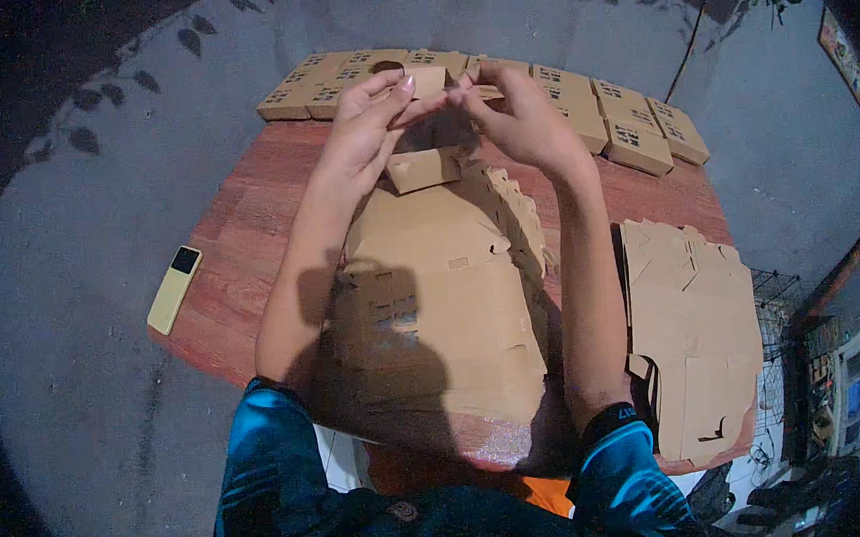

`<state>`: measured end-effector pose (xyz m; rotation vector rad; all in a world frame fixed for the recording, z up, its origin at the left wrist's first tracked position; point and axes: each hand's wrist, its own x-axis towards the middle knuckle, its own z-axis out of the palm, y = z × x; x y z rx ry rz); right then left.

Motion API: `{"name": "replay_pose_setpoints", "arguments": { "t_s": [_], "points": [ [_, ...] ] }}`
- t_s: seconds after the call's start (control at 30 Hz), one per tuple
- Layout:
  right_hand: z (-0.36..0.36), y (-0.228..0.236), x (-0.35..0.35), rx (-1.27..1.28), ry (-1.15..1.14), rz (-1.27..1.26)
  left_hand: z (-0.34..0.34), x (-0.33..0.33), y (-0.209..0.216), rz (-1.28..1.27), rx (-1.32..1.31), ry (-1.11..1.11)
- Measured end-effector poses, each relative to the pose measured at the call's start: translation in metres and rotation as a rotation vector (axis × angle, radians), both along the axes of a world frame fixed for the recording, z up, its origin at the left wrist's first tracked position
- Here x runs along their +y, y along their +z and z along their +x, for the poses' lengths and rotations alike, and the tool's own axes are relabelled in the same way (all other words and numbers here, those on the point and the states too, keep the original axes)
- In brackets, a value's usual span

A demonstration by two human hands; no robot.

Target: Manually folding and assembling cardboard food takeout boxes.

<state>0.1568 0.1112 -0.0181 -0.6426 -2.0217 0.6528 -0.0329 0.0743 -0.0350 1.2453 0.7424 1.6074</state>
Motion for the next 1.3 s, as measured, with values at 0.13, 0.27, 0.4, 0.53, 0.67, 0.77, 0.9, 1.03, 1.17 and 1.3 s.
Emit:
{"name": "replay_pose_setpoints", "arguments": {
  "t_s": [0.13,0.27,0.4,0.53,0.67,0.77,0.9,1.03,1.17,1.3],
  "points": [
    [-0.001,-0.001,0.002,0.077,-0.085,0.016,0.001,0.0,-0.002,0.02,-0.052,-0.072],
    [-0.003,0.002,0.008,0.066,-0.215,0.052,0.0,-0.001,-0.002,0.02,0.007,0.047],
    [-0.006,0.004,0.012,0.274,-0.088,0.074,0.005,0.001,-0.003,0.157,0.052,0.11],
    [-0.009,0.003,0.01,0.316,-0.067,0.126,0.015,-0.002,-0.006,0.256,0.037,0.185],
    [-0.014,0.003,0.007,0.343,-0.063,0.109,0.018,-0.005,-0.006,0.328,0.032,0.209],
    [-0.015,0.003,0.005,0.352,-0.077,0.171,0.017,-0.004,-0.004,0.359,0.036,0.21],
    [-0.016,0.003,0.005,0.323,-0.076,0.141,0.015,-0.002,-0.004,0.34,0.048,0.225],
    [-0.017,0.005,0.003,0.356,-0.033,0.144,0.016,-0.001,-0.006,0.345,0.06,0.242],
    [-0.018,0.005,0.0,0.286,-0.1,0.168,0.017,-0.001,-0.007,0.367,0.031,0.23],
    [-0.021,0.004,0.0,0.335,-0.093,0.158,0.015,-0.001,-0.005,0.342,0.029,0.194]
  ]
}}
